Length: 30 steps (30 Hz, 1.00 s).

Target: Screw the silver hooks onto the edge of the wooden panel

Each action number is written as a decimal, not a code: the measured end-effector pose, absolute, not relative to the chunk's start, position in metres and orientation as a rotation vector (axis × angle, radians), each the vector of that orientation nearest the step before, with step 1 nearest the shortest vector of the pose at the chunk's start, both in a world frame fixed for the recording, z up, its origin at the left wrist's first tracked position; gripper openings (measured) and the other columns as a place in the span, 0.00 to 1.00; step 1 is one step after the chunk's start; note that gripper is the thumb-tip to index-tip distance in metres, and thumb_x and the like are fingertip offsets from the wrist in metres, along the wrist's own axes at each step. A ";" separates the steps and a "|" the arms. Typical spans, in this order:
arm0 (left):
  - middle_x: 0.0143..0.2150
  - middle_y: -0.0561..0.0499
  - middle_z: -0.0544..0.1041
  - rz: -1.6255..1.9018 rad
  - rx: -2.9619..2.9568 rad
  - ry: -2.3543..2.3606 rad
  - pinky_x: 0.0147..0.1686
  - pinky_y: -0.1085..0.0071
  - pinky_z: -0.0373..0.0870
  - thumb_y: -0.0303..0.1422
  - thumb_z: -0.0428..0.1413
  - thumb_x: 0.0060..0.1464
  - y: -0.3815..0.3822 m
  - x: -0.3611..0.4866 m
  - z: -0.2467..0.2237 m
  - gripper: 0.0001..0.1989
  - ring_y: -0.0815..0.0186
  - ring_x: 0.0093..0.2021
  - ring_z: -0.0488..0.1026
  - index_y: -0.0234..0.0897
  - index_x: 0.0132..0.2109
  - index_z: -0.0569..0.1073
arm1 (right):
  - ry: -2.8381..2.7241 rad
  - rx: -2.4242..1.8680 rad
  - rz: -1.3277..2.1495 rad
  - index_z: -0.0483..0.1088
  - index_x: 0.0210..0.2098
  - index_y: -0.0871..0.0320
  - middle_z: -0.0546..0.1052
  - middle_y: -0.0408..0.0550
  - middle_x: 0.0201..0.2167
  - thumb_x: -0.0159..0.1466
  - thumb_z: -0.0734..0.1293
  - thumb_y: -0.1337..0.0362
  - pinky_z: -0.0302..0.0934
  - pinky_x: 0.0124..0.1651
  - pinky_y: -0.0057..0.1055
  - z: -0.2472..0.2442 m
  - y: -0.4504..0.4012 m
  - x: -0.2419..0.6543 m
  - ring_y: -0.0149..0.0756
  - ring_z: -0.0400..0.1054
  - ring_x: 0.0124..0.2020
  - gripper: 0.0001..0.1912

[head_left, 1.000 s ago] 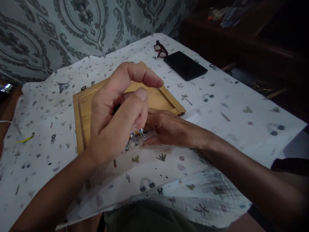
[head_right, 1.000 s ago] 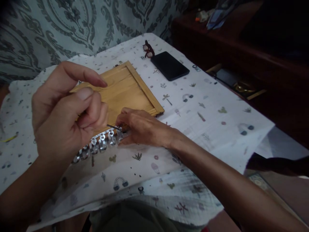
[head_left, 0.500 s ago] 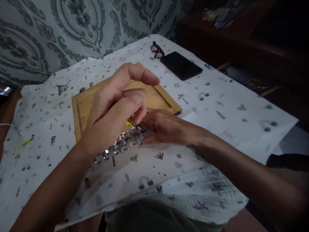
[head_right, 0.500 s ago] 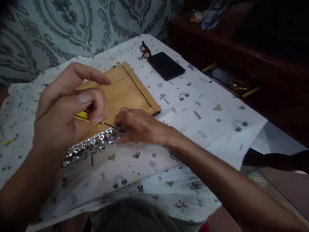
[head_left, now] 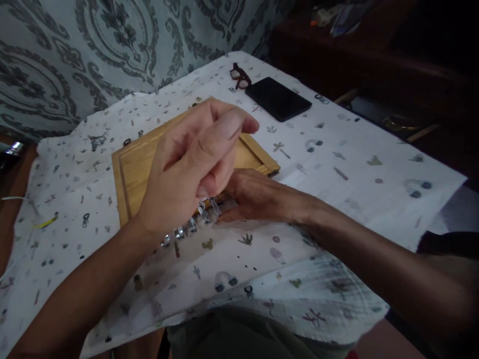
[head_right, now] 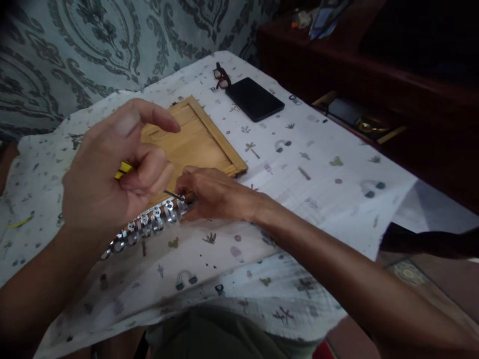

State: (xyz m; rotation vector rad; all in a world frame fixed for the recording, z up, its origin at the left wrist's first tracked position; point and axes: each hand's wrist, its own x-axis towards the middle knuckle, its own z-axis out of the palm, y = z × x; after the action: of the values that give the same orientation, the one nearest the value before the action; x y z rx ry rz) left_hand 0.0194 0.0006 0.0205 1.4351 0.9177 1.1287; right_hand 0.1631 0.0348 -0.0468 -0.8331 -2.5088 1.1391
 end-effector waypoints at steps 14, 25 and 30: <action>0.17 0.57 0.59 0.673 2.706 1.515 0.26 0.65 0.50 0.48 0.50 0.64 0.001 -0.014 0.047 0.22 0.70 0.18 0.52 0.41 0.26 0.64 | -2.524 -0.764 1.072 0.72 0.39 0.58 0.73 0.46 0.39 0.57 0.77 0.67 0.55 0.39 0.31 -0.053 0.038 0.163 0.35 0.66 0.38 0.13; 0.21 0.58 0.66 0.437 2.655 1.408 0.24 0.68 0.50 0.35 0.58 0.59 -0.014 -0.017 0.058 0.07 0.70 0.20 0.59 0.42 0.33 0.68 | -2.553 -0.756 1.040 0.72 0.45 0.58 0.73 0.49 0.43 0.59 0.76 0.65 0.59 0.43 0.33 -0.054 0.038 0.164 0.39 0.67 0.43 0.16; 0.28 0.54 0.71 0.280 2.664 1.395 0.27 0.67 0.54 0.37 0.55 0.61 -0.014 -0.022 0.062 0.04 0.64 0.25 0.64 0.44 0.37 0.70 | -2.545 -0.777 1.010 0.73 0.42 0.58 0.72 0.46 0.38 0.57 0.78 0.64 0.56 0.39 0.32 -0.056 0.038 0.163 0.36 0.65 0.38 0.16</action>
State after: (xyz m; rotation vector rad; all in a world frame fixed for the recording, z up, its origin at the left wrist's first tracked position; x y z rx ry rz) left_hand -0.0223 -0.0142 0.0624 2.6639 1.3949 0.2800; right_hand 0.1633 0.0379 -0.0556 -0.7772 -2.5449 1.0100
